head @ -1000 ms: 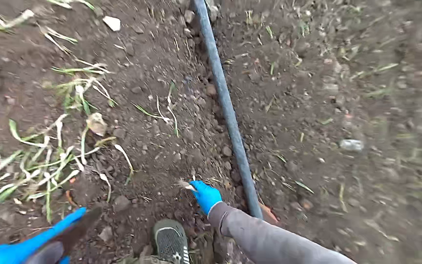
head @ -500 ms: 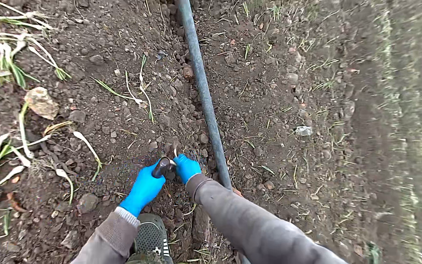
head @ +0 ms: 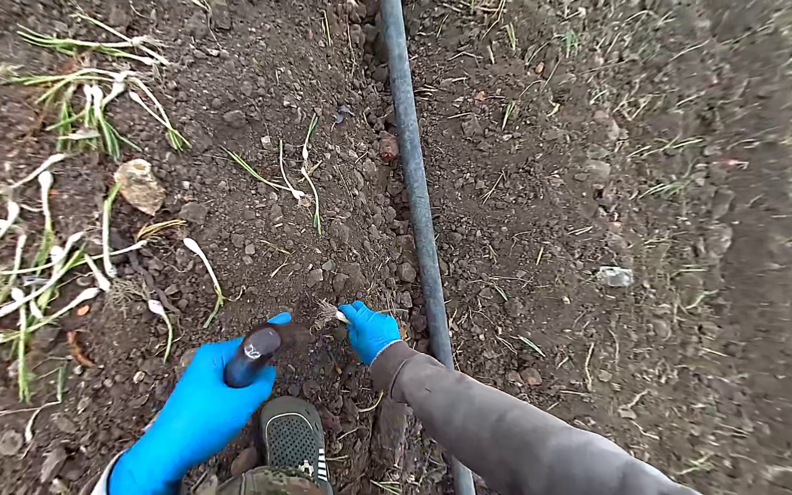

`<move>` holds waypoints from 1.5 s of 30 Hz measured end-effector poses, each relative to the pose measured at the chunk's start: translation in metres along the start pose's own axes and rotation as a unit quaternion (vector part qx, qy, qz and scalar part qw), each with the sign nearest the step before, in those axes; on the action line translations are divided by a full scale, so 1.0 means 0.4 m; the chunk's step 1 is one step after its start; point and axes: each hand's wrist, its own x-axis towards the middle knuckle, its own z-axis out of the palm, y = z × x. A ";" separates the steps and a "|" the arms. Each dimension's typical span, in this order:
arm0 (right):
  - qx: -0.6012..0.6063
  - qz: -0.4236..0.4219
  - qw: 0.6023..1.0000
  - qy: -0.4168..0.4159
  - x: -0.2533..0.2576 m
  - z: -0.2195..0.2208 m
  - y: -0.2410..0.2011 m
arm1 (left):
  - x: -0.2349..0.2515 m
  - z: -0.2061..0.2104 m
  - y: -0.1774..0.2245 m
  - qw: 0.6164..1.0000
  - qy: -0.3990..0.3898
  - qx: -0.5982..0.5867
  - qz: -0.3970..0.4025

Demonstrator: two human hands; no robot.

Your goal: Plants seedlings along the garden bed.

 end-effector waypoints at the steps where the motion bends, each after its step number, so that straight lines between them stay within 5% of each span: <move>1: 0.001 -0.014 1.000 0.004 -0.007 -0.018 -0.008 | 0.015 0.019 -0.001 1.000 -0.001 0.024 -0.009; 5: -0.011 -0.074 0.997 0.009 -0.002 -0.023 -0.075 | 0.093 0.118 -0.135 0.991 -0.016 0.014 -0.132; 7: -0.031 -0.074 0.995 -0.052 0.027 0.023 -0.127 | 0.079 0.100 -0.140 0.988 -0.017 -0.027 -0.150; 10: -0.040 -0.053 0.989 -0.129 0.050 0.097 -0.199 | -0.020 0.001 -0.073 0.993 0.002 -0.020 -0.117; 14: 0.018 -0.086 0.994 -0.064 0.007 0.113 -0.184 | -0.139 -0.075 -0.088 0.998 0.051 -0.002 0.032; 19: 0.088 -0.143 0.985 -0.031 0.005 0.069 -0.162 | -0.110 -0.097 -0.139 0.988 0.076 -0.012 -0.134; 22: 0.053 -0.155 0.985 -0.047 0.025 0.059 -0.177 | -0.143 -0.128 -0.063 0.991 0.098 -0.057 -0.071; 24: 0.051 -0.157 0.986 -0.022 0.014 0.044 -0.197 | -0.146 -0.110 -0.028 0.994 0.104 0.018 -0.027; 26: 0.062 -0.171 0.983 0.008 -0.002 0.015 -0.231 | -0.101 -0.076 -0.048 0.991 0.057 0.071 -0.097; 30: 0.030 -0.200 0.977 -0.060 0.013 0.022 -0.331 | -0.062 -0.062 -0.154 0.981 0.057 -0.037 -0.180; 33: -0.035 -0.216 0.967 -0.134 0.031 0.095 -0.400 | -0.164 -0.129 -0.086 0.991 0.041 -0.027 -0.126; 36: -0.097 -0.223 0.964 -0.104 0.000 0.135 -0.413 | -0.273 -0.171 -0.061 0.996 0.004 0.086 -0.006; 38: -0.069 -0.237 0.969 -0.005 -0.015 0.134 -0.386 | -0.273 -0.179 -0.109 0.989 -0.013 0.150 -0.006; 41: -0.023 -0.321 0.934 0.155 -0.021 0.136 -0.344 | -0.268 -0.232 -0.232 0.995 -0.032 0.094 -0.019; 45: -0.030 -0.301 0.952 0.037 -0.032 0.102 -0.357 | -0.337 -0.332 -0.217 0.997 0.060 -0.050 0.009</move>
